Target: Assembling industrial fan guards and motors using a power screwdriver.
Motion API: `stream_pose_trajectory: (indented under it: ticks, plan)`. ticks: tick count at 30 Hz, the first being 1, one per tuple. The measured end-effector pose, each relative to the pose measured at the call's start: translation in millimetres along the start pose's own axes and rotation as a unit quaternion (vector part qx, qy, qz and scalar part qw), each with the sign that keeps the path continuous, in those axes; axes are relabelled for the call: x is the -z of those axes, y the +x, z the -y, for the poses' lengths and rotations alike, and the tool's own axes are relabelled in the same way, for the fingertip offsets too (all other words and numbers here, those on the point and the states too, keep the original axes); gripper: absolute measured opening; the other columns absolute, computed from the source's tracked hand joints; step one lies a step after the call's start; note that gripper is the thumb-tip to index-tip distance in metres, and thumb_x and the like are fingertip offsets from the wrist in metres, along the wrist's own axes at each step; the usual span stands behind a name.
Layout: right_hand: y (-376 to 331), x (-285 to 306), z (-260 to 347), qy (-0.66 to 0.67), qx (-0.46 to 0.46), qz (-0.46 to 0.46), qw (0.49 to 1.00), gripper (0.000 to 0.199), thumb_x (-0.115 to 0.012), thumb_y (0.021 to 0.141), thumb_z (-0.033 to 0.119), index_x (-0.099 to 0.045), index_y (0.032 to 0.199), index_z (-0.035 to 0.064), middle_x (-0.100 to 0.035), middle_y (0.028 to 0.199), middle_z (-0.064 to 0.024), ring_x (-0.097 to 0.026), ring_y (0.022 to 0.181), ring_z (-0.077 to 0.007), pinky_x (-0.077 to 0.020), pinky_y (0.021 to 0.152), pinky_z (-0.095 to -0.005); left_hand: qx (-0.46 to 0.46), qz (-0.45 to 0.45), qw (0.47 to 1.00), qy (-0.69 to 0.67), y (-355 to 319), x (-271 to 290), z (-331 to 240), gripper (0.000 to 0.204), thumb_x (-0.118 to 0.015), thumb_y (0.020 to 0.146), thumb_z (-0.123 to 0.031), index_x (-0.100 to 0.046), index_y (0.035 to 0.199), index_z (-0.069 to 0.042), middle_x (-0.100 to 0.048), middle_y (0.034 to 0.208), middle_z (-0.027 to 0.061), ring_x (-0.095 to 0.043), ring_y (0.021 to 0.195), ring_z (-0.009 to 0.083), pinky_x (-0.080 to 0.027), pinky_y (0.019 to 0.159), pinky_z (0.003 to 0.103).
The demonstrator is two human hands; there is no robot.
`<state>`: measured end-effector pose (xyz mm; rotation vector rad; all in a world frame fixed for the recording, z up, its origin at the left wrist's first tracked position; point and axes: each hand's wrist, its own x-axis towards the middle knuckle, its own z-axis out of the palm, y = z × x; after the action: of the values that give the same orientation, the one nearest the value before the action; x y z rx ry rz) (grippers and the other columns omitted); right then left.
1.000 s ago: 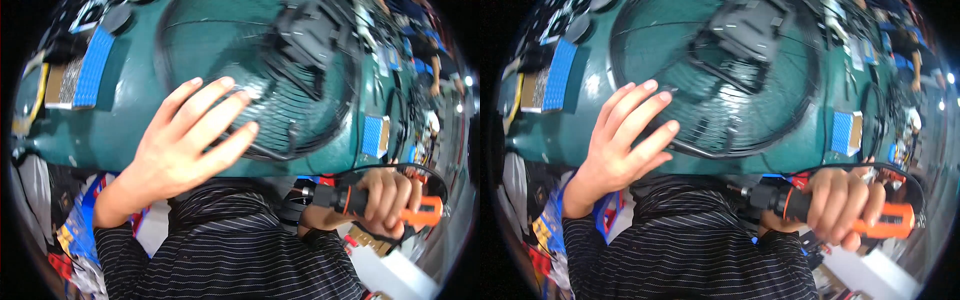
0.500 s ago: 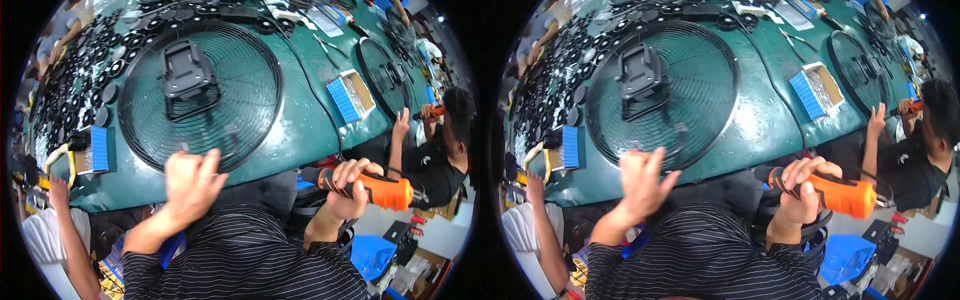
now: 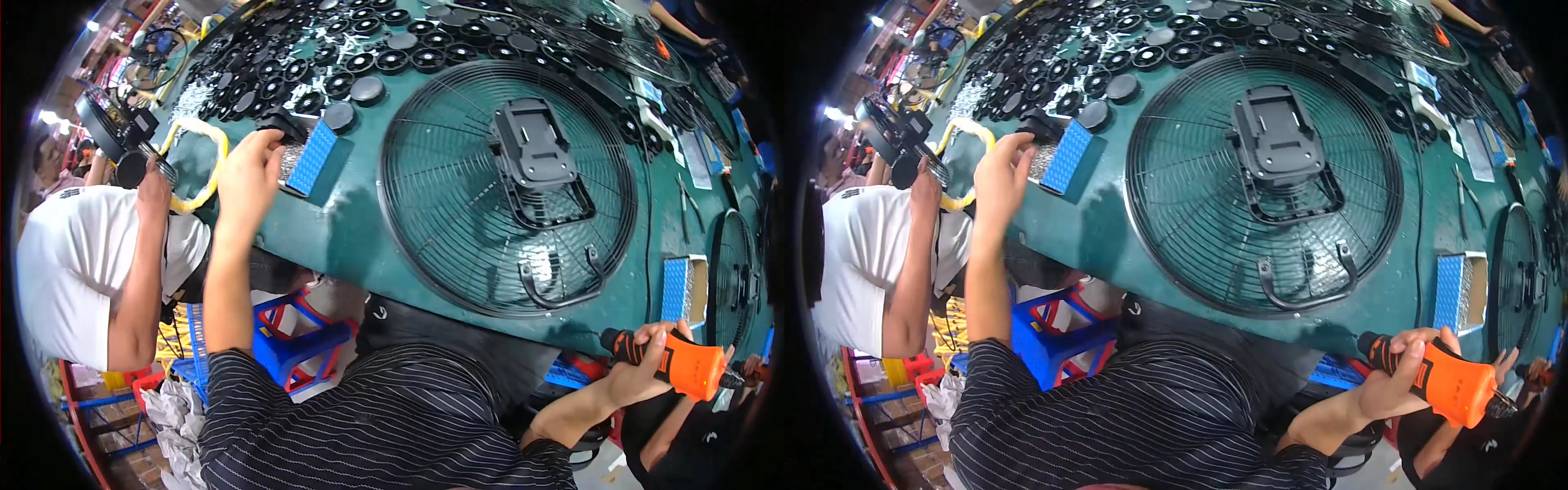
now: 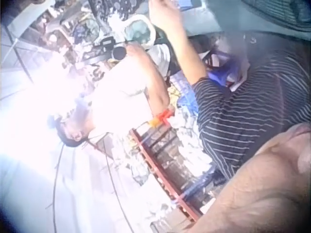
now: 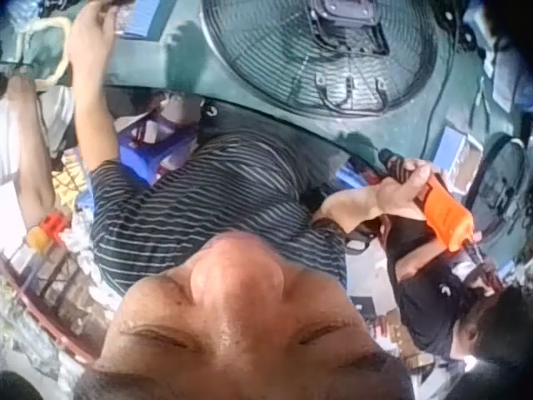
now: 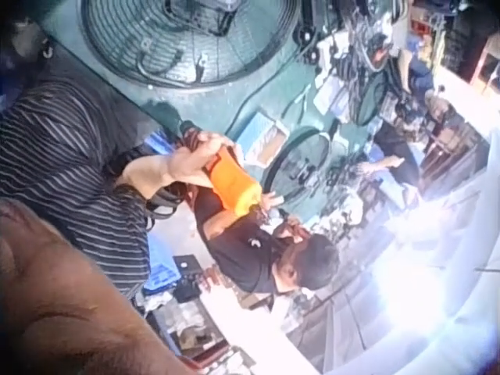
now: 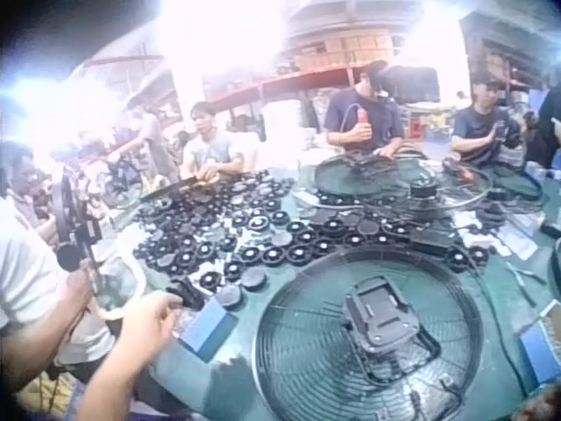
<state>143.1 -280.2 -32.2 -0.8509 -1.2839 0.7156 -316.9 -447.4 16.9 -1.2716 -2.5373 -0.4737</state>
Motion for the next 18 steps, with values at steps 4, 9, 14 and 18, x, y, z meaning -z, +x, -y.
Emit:
stream_pose_trajectory:
  ticks: [4, 9, 14, 18]
  plan:
    - [8.5, -4.6, -1.8, 0.007, -0.012, 0.023, 1.0, 0.034, -0.058, 0.09, 0.002, -0.047, 0.12, -0.0108, -0.053, 0.079, -0.0121, -0.049, 0.065, -0.0148, -0.0422, 0.06, -0.0261, -0.012, 0.26, 0.959, 0.11, 28.1, -3.8, 59.2, 0.021, -0.073, 0.078, -0.02, -0.073, 0.094, -0.006, -0.072, 0.088, 0.0139, -0.07, 0.085, 0.0318, -0.054, 0.077, 0.041]
    - [12.6, -8.8, -4.2, -0.006, -0.029, 0.048, 0.998, 0.035, -0.061, 0.088, 0.003, -0.049, 0.12, -0.0065, -0.053, 0.08, -0.0104, -0.049, 0.061, -0.0132, -0.0414, 0.058, -0.0243, 0.003, 0.328, 0.934, 0.143, 42.7, -23.6, 72.7, 0.024, -0.079, 0.069, -0.026, -0.074, 0.087, -0.011, -0.073, 0.082, 0.0106, -0.071, 0.083, 0.0298, -0.055, 0.075, 0.041]
    - [11.1, -10.3, -4.6, -0.03, -0.032, 0.068, 0.997, 0.036, -0.062, 0.087, 0.003, -0.05, 0.12, -0.0055, -0.054, 0.081, -0.0094, -0.049, 0.062, -0.0121, -0.0411, 0.057, -0.0235, 0.002, 0.323, 0.932, 0.166, 44.8, -37.1, 75.0, 0.016, -0.077, 0.071, -0.021, -0.074, 0.084, -0.012, -0.073, 0.082, 0.008, -0.071, 0.083, 0.0276, -0.055, 0.075, 0.04]
    - [11.6, -6.3, -5.8, -0.02, -0.045, 0.064, 0.997, 0.034, -0.06, 0.088, 0.001, -0.05, 0.12, -0.005, -0.054, 0.08, -0.0086, -0.049, 0.063, -0.0122, -0.0401, 0.057, -0.0236, 0.006, 0.316, 0.941, 0.119, 39.8, -33.9, 78.2, 0.012, -0.074, 0.073, -0.02, -0.074, 0.084, -0.015, -0.072, 0.082, 0.0084, -0.07, 0.084, 0.0283, -0.055, 0.074, 0.041]
